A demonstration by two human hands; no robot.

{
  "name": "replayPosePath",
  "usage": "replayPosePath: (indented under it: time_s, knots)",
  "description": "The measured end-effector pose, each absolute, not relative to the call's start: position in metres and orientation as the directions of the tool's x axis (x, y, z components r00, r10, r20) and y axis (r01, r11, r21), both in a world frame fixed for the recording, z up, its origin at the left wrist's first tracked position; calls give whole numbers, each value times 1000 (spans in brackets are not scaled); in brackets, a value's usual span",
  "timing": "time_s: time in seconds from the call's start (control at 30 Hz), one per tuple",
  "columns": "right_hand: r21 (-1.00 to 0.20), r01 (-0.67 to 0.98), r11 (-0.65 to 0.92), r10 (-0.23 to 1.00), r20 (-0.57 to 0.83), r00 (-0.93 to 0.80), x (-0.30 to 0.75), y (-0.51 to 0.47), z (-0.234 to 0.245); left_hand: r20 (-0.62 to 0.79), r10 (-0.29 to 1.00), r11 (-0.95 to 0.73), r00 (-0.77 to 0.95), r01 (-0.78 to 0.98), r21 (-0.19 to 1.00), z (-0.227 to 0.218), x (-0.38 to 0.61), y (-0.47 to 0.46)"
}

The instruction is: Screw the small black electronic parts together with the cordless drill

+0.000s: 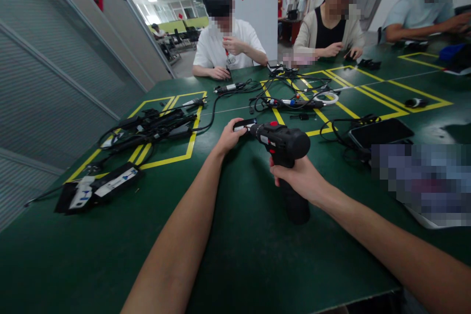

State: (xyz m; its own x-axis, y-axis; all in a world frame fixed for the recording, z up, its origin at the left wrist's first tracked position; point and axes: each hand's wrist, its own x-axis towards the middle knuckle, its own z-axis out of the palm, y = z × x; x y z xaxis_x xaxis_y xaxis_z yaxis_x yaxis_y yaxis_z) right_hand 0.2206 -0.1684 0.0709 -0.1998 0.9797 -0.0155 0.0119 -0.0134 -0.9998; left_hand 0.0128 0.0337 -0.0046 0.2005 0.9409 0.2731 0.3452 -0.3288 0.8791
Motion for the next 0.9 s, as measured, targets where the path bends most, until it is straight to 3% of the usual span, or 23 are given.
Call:
replayPosePath:
  time_s: [0.9]
  knots:
    - [-999,21,-44,980,-48,-194,220,-168,75,255,949,-307,185,363,880,0,14,30]
